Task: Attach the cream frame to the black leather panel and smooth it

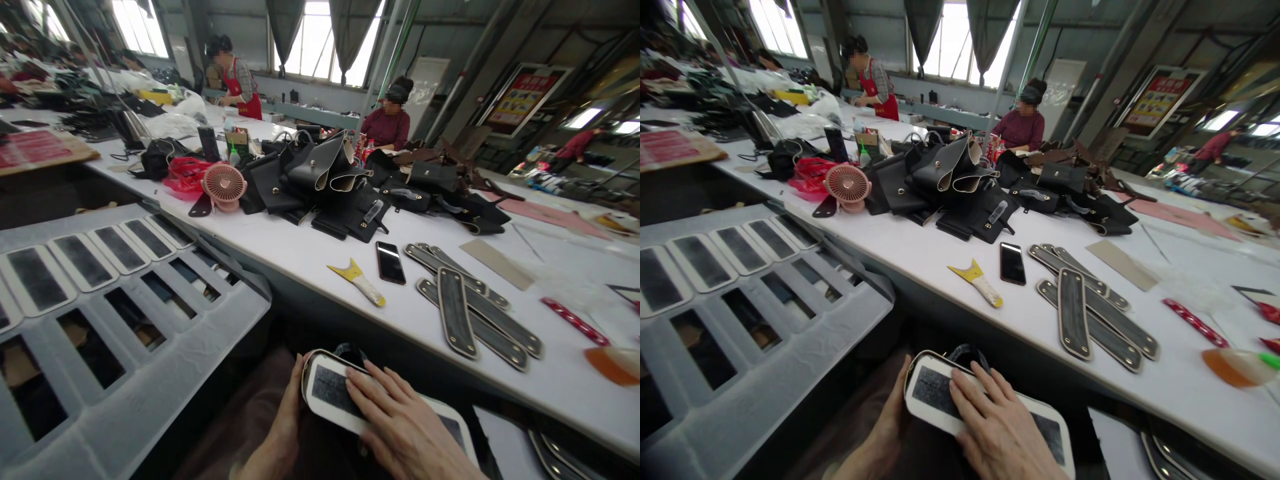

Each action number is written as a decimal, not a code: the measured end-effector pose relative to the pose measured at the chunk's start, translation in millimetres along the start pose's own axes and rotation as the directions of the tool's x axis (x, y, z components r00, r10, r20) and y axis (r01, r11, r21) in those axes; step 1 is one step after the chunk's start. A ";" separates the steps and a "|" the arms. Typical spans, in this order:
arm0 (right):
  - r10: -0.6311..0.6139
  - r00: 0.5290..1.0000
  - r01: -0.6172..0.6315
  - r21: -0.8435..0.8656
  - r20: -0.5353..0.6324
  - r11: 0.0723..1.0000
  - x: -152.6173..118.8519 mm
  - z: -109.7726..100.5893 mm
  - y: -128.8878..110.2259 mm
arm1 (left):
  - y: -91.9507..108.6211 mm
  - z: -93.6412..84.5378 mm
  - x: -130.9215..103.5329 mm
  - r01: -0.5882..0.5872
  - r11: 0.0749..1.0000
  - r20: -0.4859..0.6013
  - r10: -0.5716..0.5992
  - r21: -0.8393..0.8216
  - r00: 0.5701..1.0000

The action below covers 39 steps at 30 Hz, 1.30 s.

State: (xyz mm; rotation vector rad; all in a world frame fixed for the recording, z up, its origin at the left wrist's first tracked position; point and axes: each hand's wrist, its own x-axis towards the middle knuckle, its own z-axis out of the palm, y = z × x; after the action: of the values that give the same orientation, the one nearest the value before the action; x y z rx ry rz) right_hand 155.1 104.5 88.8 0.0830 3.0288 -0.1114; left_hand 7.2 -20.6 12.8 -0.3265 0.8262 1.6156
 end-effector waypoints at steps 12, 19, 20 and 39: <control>0.207 0.978 -0.199 0.307 0.007 0.931 15.3 -8.3 14.1 | 0.9 -5.8 5.9 -0.102 0.995 0.021 0.102 -0.009 0.995; 0.177 0.983 -0.152 0.343 -0.042 0.927 16.6 4.7 8.2 | -1.1 -7.2 6.1 -0.061 0.998 -0.031 0.060 -0.020 0.998; 0.171 0.984 -0.143 0.362 -0.049 0.921 16.8 6.5 4.9 | -2.1 -7.9 5.7 -0.068 0.997 -0.048 0.067 -0.025 0.997; 0.245 0.965 -0.190 0.381 -0.099 0.905 45.9 3.7 -14.9 | -8.1 -15.5 18.6 -0.075 0.988 0.018 0.078 -0.132 0.997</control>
State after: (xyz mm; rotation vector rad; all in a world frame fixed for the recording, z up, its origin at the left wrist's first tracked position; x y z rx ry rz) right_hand 109.1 91.7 81.1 0.4803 3.0703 -0.6826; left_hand 6.9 -17.0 -12.5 -0.3723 0.7232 1.7466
